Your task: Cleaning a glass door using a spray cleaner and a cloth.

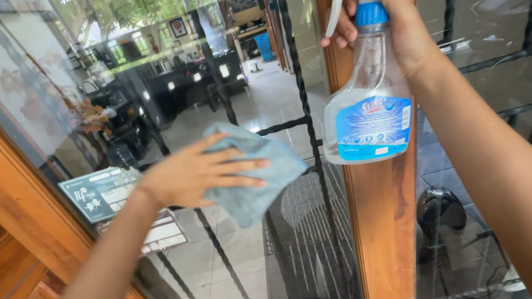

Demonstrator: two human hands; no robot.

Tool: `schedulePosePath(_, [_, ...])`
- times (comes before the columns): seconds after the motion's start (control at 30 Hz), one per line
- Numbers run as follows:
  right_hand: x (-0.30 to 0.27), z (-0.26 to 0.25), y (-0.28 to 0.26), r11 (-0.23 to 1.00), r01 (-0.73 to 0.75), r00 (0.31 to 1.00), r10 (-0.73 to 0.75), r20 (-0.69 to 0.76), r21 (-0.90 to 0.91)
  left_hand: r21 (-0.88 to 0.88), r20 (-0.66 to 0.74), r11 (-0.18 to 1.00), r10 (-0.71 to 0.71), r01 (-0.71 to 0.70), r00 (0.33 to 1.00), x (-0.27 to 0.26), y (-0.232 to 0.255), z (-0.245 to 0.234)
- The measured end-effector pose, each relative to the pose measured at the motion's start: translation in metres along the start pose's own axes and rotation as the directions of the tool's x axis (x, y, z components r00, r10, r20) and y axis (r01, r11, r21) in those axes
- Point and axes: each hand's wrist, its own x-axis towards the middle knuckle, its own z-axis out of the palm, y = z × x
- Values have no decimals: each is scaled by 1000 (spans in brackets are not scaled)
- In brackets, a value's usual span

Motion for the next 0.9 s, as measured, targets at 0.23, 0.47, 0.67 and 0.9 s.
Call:
schedulePosePath(0.23, [-1,10,-4,998,-27,999,29,-35,51,-139,-574,819,-525,557,628,-40,-81,-95])
schedulePosePath(0.47, [0,14,-5,997,-26,996,32,-86,67,-511,-652,521,-754,684,87,28,-78,-95])
schedulePosePath(0.67, [0,17,-6,996,-32,993,41,-107,88,-100,-659,934,-320,342,681,66,-3,-71])
schedulePosePath(0.9, [1,20,-10,995,-51,992,60,-111,82,128,-515,988,136,-81,846,40,-52,-79])
